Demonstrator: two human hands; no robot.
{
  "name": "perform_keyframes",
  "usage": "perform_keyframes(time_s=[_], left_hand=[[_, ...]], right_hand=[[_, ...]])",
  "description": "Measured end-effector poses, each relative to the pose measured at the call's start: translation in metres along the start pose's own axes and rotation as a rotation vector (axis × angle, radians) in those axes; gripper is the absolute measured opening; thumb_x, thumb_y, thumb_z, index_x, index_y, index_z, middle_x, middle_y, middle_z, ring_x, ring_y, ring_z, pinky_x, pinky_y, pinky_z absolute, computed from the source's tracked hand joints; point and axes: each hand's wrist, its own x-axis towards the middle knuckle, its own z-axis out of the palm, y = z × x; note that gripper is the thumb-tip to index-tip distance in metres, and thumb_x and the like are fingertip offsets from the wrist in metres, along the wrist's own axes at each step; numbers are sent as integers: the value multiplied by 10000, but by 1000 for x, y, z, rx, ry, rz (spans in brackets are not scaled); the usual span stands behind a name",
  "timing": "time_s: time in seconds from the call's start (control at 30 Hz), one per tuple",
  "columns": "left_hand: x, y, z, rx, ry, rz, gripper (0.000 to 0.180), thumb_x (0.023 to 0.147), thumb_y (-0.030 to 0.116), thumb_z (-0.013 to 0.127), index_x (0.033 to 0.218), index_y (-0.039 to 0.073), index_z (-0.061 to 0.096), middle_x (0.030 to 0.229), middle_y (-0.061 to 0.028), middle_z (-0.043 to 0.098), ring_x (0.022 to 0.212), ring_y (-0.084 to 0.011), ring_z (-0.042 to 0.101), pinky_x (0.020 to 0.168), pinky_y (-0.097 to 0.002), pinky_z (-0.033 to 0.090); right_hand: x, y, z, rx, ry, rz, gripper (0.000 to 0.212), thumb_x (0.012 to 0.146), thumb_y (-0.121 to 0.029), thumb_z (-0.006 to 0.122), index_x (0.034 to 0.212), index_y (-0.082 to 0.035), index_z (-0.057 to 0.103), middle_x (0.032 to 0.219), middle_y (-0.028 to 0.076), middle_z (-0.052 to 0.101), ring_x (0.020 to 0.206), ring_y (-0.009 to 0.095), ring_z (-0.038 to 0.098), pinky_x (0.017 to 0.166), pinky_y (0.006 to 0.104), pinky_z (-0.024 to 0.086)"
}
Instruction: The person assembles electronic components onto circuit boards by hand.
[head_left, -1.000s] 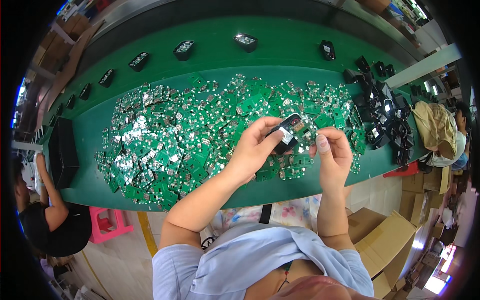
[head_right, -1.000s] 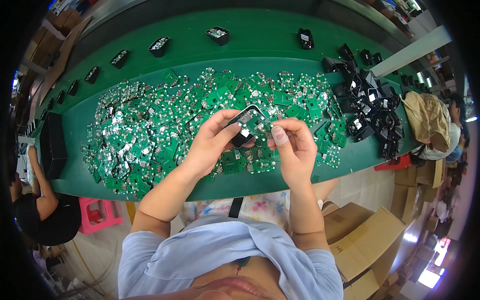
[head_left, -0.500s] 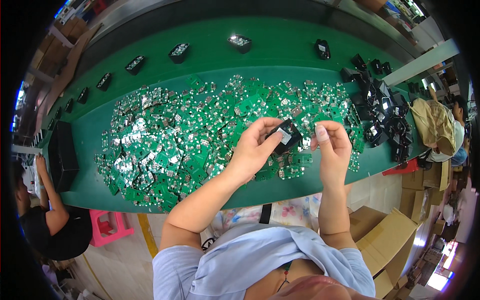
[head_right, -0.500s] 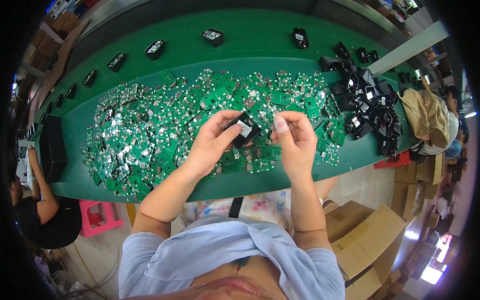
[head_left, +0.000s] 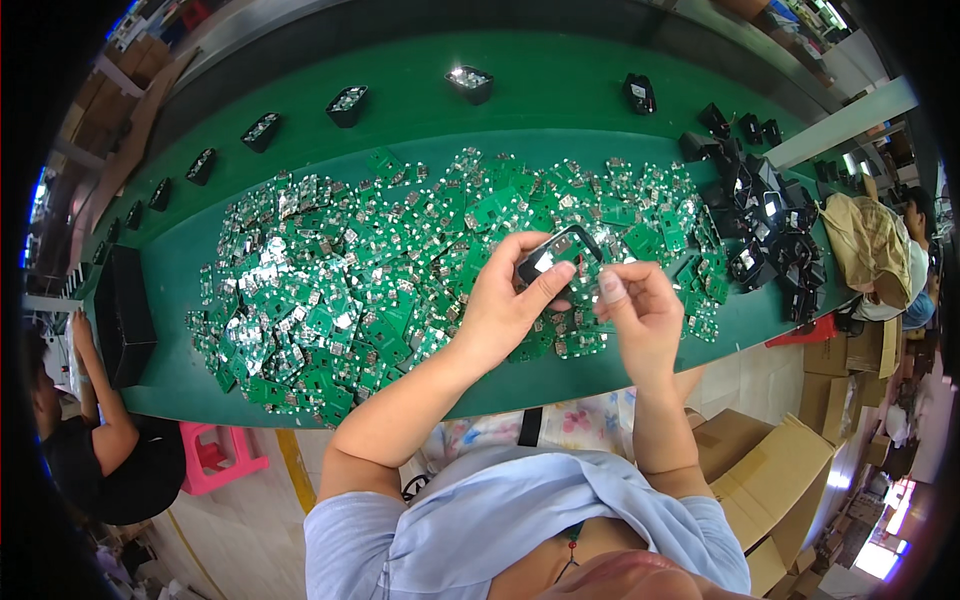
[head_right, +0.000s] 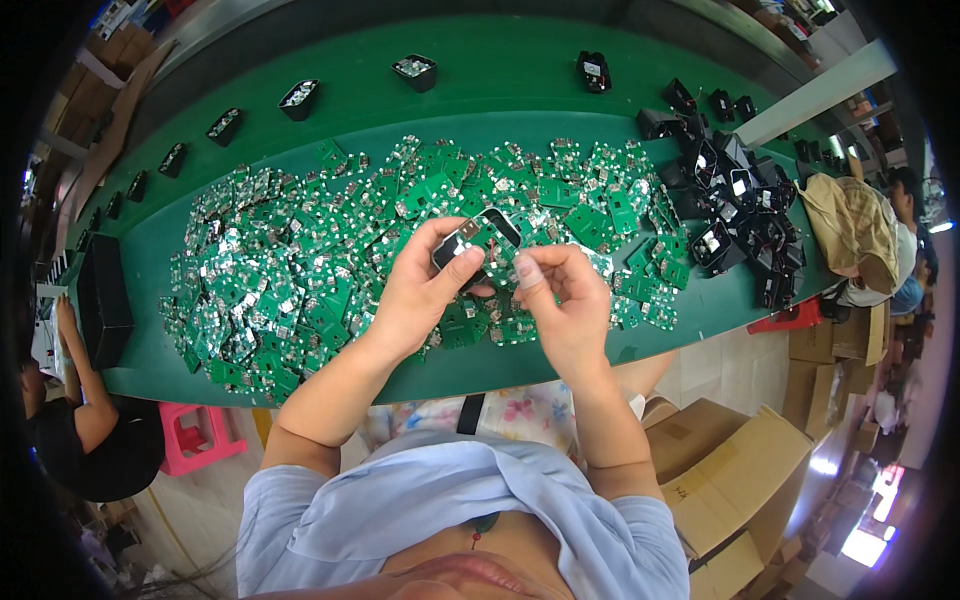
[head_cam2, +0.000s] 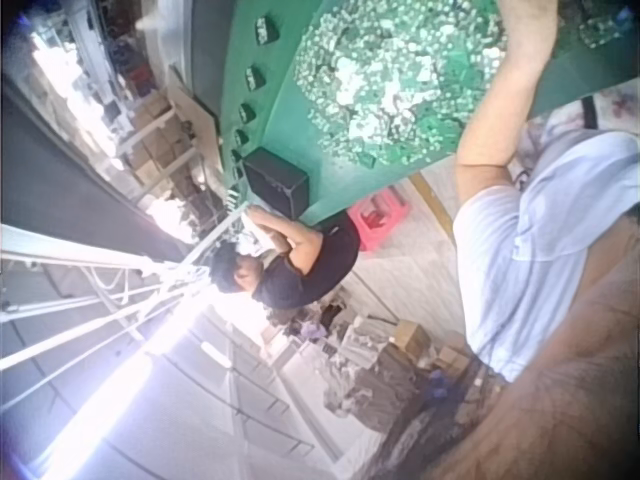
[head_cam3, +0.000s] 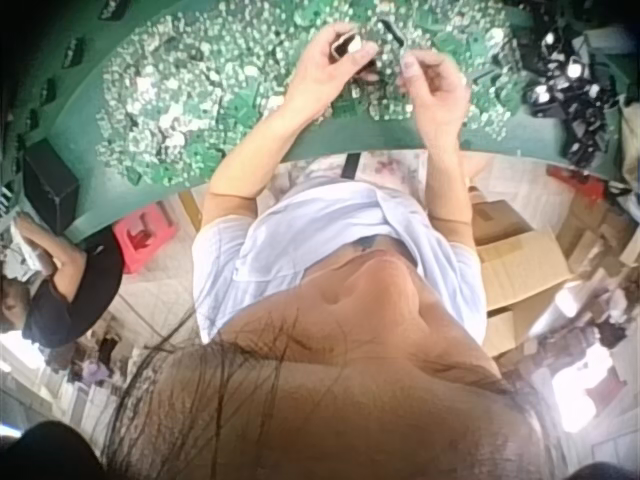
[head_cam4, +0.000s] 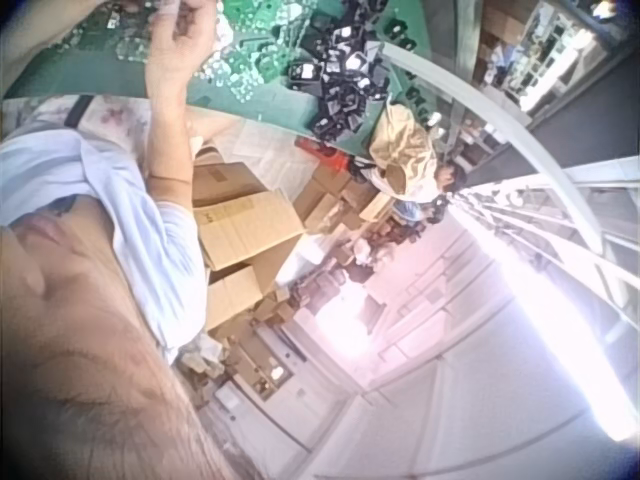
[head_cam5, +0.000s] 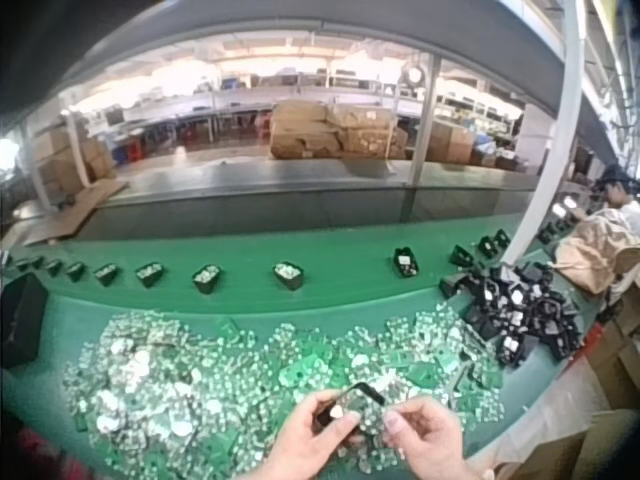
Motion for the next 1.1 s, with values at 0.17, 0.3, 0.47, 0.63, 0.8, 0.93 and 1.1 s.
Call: perform_keyframes(time_s=[0.17,0.3,0.47,0.63,0.8,0.93,1.1], left_hand=[[0,1,-3,150,68,-22,282,862,179,590,1079,34,484,906,-32,567,764,-67,551,561,-208,491],[1,-5,-6,302,12,60,250,855,153,600,1053,34,505,890,-16,562,772,-52,532,570,-196,458],[2,-10,-7,372,6,106,241,839,102,610,1045,27,512,881,-5,547,790,-58,519,690,-206,451],[-2,5,-2,418,-25,-23,210,816,50,595,1017,33,533,892,1,525,810,-53,497,676,-199,423],[-1,-1,-2,446,148,351,244,781,25,596,1020,69,575,994,-39,513,847,-105,499,685,-230,417],[-4,10,1,520,119,523,216,745,2,622,929,111,656,1004,-58,523,696,-137,531,583,-244,426],[-1,5,-4,685,53,738,168,714,15,670,852,111,669,1012,-61,524,600,-129,557,493,-238,417]], right_hand=[[-2,-1,5,-319,110,-275,168,790,-51,643,942,-6,590,787,47,568,620,92,538,523,208,434],[8,-6,0,-552,9,-505,275,719,-46,681,988,-95,648,871,49,533,660,122,504,476,233,392],[14,-2,-2,-707,-56,-638,169,708,-29,674,865,-89,665,858,48,539,657,143,509,474,246,391],[10,-2,2,-528,-69,-647,118,725,-15,656,833,-49,623,854,59,542,650,138,499,475,239,378],[10,-3,5,-428,-57,-442,75,739,-36,641,781,-39,578,832,59,539,642,114,499,494,245,383],[17,-9,-3,-515,-99,-422,85,729,-40,643,778,-39,573,789,47,535,632,117,502,495,240,383],[21,-19,-8,-592,-260,-444,90,705,-31,643,755,-30,567,727,35,520,613,132,491,508,241,388]])
